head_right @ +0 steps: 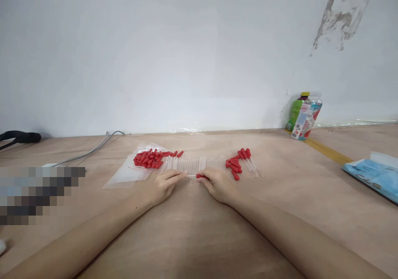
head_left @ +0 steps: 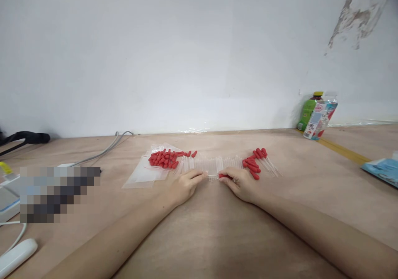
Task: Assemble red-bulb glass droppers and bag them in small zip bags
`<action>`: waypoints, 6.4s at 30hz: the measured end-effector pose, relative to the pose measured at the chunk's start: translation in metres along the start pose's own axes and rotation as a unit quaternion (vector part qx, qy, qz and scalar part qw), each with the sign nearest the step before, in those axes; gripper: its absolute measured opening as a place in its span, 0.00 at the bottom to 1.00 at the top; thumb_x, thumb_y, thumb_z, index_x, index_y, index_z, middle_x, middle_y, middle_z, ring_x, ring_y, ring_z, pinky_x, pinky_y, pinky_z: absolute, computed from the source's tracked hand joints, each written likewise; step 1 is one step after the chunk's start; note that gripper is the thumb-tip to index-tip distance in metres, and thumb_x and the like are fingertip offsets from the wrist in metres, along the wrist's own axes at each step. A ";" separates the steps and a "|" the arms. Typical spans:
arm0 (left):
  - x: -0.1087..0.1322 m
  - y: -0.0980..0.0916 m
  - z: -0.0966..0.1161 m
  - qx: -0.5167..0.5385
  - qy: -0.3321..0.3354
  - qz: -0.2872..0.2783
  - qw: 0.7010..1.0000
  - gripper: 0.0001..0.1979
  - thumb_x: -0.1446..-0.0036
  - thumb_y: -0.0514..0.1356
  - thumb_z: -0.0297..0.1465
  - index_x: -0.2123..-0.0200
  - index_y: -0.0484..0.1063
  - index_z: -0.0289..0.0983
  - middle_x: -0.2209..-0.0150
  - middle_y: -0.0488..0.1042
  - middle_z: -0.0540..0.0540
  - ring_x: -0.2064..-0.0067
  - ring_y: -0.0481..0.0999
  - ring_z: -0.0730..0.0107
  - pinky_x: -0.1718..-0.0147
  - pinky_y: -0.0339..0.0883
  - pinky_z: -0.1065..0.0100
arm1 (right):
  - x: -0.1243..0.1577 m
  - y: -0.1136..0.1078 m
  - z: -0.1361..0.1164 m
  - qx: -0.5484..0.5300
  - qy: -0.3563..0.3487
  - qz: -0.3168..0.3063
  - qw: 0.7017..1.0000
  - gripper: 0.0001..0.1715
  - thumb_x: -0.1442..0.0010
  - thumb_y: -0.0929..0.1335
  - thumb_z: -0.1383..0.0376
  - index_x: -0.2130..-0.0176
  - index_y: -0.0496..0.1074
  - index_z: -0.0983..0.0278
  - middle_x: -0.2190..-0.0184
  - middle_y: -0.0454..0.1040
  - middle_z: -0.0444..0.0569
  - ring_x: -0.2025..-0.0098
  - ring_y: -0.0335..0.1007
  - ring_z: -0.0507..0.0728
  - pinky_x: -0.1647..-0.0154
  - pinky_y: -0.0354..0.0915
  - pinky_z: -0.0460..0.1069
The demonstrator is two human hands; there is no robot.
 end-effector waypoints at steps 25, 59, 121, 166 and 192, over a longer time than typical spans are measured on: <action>-0.002 0.000 -0.004 -0.007 -0.068 0.006 0.998 0.12 0.43 0.49 0.23 0.57 0.67 0.35 0.64 0.71 0.44 0.63 0.70 0.70 0.64 0.66 0.69 | -0.002 0.000 0.008 0.050 -0.011 0.006 0.999 0.10 0.42 0.61 0.63 0.62 0.68 0.62 0.67 0.73 0.47 0.65 0.68 0.53 0.66 0.64 0.48; -0.010 0.002 0.001 0.142 -0.127 0.002 0.982 0.13 0.42 0.52 0.32 0.54 0.67 0.36 0.63 0.75 0.45 0.64 0.74 0.71 0.64 0.68 0.69 | -0.021 -0.012 0.017 -0.262 0.135 0.059 0.954 0.17 0.50 0.67 0.58 0.62 0.63 0.63 0.73 0.71 0.44 0.71 0.68 0.51 0.69 0.66 0.48; -0.044 0.025 -0.039 -0.082 -0.362 -0.057 0.927 0.11 0.51 0.56 0.40 0.69 0.69 0.39 0.62 0.68 0.46 0.55 0.61 0.61 0.56 0.51 0.61 | -0.018 -0.079 0.077 0.312 0.092 0.134 0.936 0.09 0.43 0.60 0.66 0.66 0.67 0.65 0.69 0.72 0.50 0.67 0.61 0.57 0.66 0.55 0.50; -0.007 0.006 -0.002 0.132 -0.150 -0.039 0.979 0.14 0.41 0.46 0.27 0.54 0.67 0.38 0.64 0.68 0.45 0.63 0.68 0.71 0.63 0.64 0.69 | 0.006 -0.003 -0.006 0.053 -0.028 0.042 0.997 0.11 0.42 0.60 0.66 0.61 0.69 0.60 0.67 0.70 0.48 0.67 0.67 0.52 0.68 0.65 0.48; -0.003 0.011 0.003 0.113 -0.076 -0.033 0.990 0.22 0.46 0.45 0.19 0.51 0.66 0.39 0.72 0.64 0.47 0.69 0.64 0.73 0.69 0.64 0.72 | 0.007 -0.002 -0.013 0.036 -0.061 0.018 0.997 0.09 0.42 0.61 0.68 0.63 0.69 0.63 0.69 0.72 0.48 0.68 0.67 0.51 0.67 0.65 0.46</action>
Point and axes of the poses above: each hand's wrist, its own x-axis away from the middle knuckle, its own y-axis out of the palm, z = x × y, the point moved 7 cm from there along -x, towards the middle knuckle
